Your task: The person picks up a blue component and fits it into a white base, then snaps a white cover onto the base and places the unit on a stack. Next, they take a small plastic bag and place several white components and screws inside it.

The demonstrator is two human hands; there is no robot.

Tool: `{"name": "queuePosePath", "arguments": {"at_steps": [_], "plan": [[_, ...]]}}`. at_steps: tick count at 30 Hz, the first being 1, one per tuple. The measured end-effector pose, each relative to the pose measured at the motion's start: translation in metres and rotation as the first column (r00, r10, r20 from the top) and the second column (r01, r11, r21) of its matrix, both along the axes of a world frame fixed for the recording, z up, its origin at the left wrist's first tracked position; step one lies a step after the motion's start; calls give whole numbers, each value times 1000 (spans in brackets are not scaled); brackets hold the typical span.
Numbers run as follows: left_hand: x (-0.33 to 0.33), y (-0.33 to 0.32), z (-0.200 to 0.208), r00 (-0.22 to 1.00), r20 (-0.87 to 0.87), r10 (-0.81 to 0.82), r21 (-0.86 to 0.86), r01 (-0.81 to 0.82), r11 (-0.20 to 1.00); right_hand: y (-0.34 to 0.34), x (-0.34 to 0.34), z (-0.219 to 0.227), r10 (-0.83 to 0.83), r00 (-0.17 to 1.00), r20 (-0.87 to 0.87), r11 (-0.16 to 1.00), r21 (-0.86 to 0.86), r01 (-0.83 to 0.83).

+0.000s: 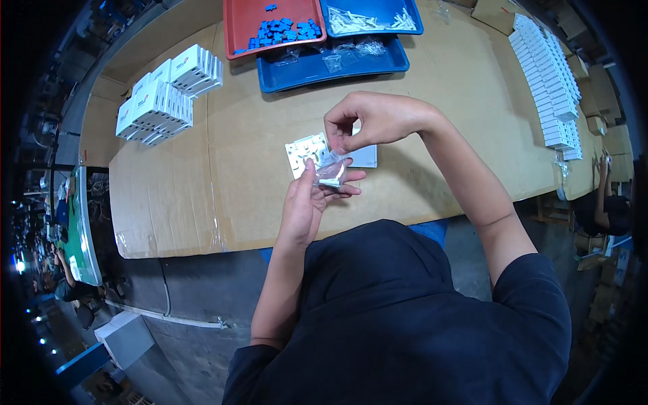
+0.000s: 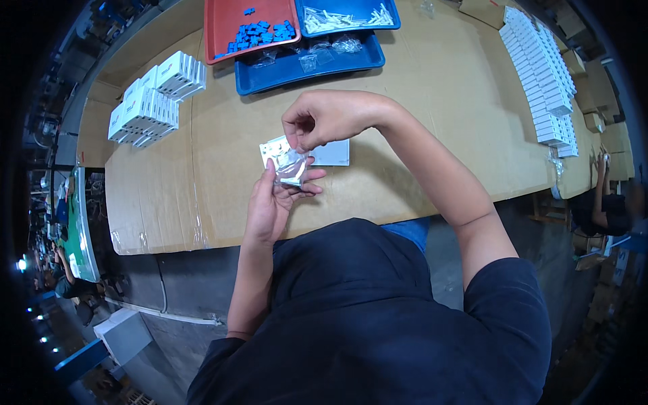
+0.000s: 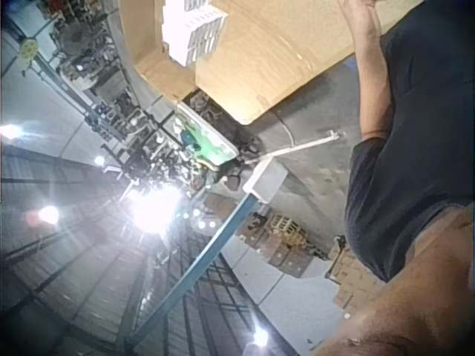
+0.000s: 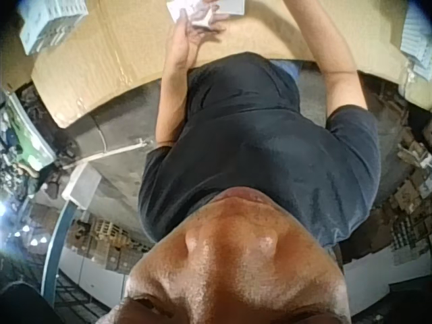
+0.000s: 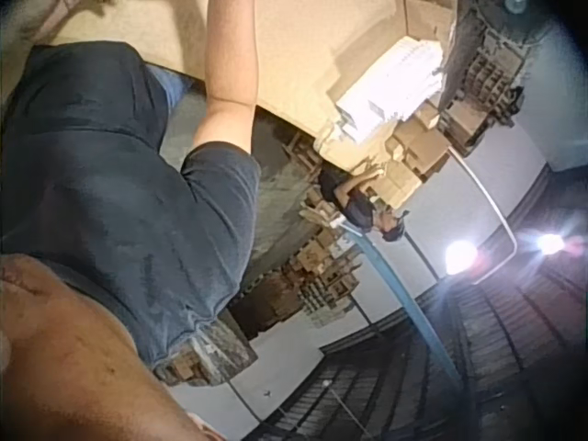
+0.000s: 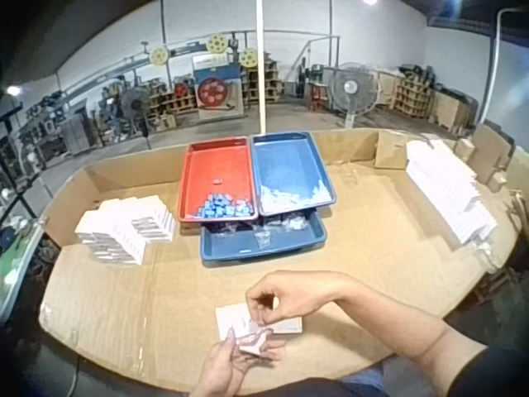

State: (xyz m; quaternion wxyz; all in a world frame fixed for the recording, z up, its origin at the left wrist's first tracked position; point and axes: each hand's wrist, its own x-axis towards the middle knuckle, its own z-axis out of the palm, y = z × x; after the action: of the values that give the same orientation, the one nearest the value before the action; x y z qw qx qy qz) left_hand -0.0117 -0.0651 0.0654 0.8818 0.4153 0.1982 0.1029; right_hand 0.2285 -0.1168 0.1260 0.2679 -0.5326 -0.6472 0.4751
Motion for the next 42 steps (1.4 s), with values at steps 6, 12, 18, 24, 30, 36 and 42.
{"name": "queuePosePath", "arguments": {"at_steps": [6, 12, 18, 24, 30, 36, 42], "plan": [[4, 10, -25, 991, -9, 132, 332, -121, 935, -5, -9, 24, -69, 990, -125, 989, -139, 52], [11, 7, -20, 991, 87, 99, 451, -127, 883, -10, -9, 6, -94, 971, -221, 991, -117, 69], [13, 8, -25, 1000, -5, 11, 354, -9, 935, -12, -7, -2, -76, 995, -71, 996, -47, 73], [15, 8, -29, 1000, -26, 6, 152, -2, 988, -17, -4, -21, 8, 999, -41, 999, 44, -6], [13, 13, -33, 999, -50, -20, 41, 22, 999, -21, -10, -15, 0, 1000, 17, 995, 104, -2], [17, 6, -37, 1000, 26, -6, 77, 4, 997, -18, -7, -10, 16, 997, 71, 995, 97, -23], [16, 14, -44, 999, 10, 33, 77, -34, 996, -17, 4, -7, -87, 996, 23, 986, 143, 83]]}}
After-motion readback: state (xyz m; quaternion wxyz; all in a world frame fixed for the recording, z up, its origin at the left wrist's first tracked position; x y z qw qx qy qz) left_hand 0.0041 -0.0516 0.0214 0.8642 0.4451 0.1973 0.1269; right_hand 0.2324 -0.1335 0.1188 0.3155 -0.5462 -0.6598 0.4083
